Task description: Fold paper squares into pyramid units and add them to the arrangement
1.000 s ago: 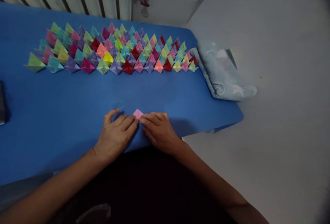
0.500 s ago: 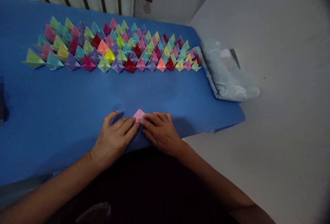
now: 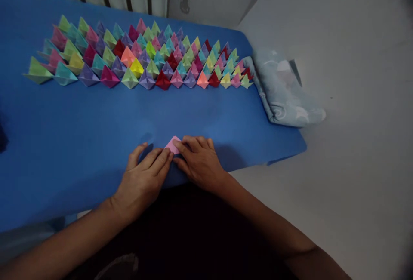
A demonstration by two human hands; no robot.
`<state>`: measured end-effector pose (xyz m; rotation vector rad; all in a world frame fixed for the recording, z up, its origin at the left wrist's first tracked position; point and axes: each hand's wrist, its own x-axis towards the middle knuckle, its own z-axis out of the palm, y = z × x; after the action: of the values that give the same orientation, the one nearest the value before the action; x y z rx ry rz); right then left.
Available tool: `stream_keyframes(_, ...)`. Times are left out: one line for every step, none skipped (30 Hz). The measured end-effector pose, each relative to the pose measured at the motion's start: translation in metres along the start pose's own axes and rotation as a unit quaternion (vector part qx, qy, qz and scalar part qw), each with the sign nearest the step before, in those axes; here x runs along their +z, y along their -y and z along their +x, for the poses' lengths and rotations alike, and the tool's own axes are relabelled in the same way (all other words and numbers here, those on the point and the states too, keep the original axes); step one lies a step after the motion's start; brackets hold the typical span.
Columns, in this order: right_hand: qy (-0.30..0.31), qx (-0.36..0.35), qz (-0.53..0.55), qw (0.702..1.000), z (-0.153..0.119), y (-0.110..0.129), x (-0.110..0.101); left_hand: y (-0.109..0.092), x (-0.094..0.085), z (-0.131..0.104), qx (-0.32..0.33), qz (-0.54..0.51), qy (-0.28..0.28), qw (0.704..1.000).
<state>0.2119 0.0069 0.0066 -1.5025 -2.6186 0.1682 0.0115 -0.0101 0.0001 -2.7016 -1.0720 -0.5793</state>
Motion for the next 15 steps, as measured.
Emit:
stream_keyframes(0.003,0.001,0.001,1.000,0.000,0.000,0.000,-0.001,0.000,-0.001,-0.008,0.005,-0.002,1.000)
stream_keyframes(0.004,0.002,0.001,1.000,0.001,0.000,-0.001,-0.002,-0.001,-0.003,-0.016,0.010,-0.001,1.000)
stream_keyframes(0.006,0.001,0.002,1.000,0.001,0.000,-0.001,-0.003,-0.002,-0.005,-0.023,0.013,0.001,1.000)
stream_keyframes(0.009,0.001,0.003,1.000,0.001,0.000,-0.002,-0.004,-0.003,-0.006,-0.028,0.015,0.006,0.999)
stream_keyframes(0.012,0.002,0.003,1.000,0.001,0.000,-0.002,-0.004,-0.004,-0.008,-0.032,0.016,0.012,0.999)
stream_keyframes(0.016,0.002,0.003,1.000,0.002,0.000,-0.002,-0.005,-0.005,-0.010,-0.036,0.018,0.018,0.999)
stream_keyframes(0.020,0.002,0.003,1.000,0.002,0.000,-0.003,-0.006,-0.006,-0.012,-0.039,0.020,0.022,0.999)
stream_keyframes(0.024,0.001,0.003,1.000,0.002,0.000,-0.003,-0.006,-0.007,-0.014,-0.042,0.023,0.025,0.999)
stream_keyframes(0.025,0.000,0.002,1.000,0.003,0.000,-0.003,-0.007,-0.008,-0.015,-0.045,0.026,0.028,0.998)
stream_keyframes(0.025,-0.001,0.001,1.000,0.003,0.000,-0.003,-0.008,-0.008,-0.016,-0.047,0.028,0.030,0.998)
stream_keyframes(0.024,-0.003,0.000,1.000,0.004,0.000,-0.003,-0.008,-0.009,-0.017,-0.049,0.030,0.033,0.998)
stream_keyframes(0.021,-0.004,-0.001,1.000,0.004,0.000,-0.003,-0.009,-0.010,-0.018,-0.054,0.032,0.035,0.997)
stream_keyframes(0.018,-0.006,-0.003,1.000,0.004,0.000,-0.003,-0.009,-0.011,-0.018,-0.064,0.033,0.039,0.997)
stream_keyframes(0.015,-0.008,-0.006,1.000,0.004,0.000,-0.003,-0.010,-0.012,-0.019,-0.079,0.034,0.041,0.995)
stream_keyframes(0.011,-0.010,-0.009,1.000,0.004,0.000,-0.002,-0.010,-0.013,-0.018,-0.097,0.031,0.041,0.994)
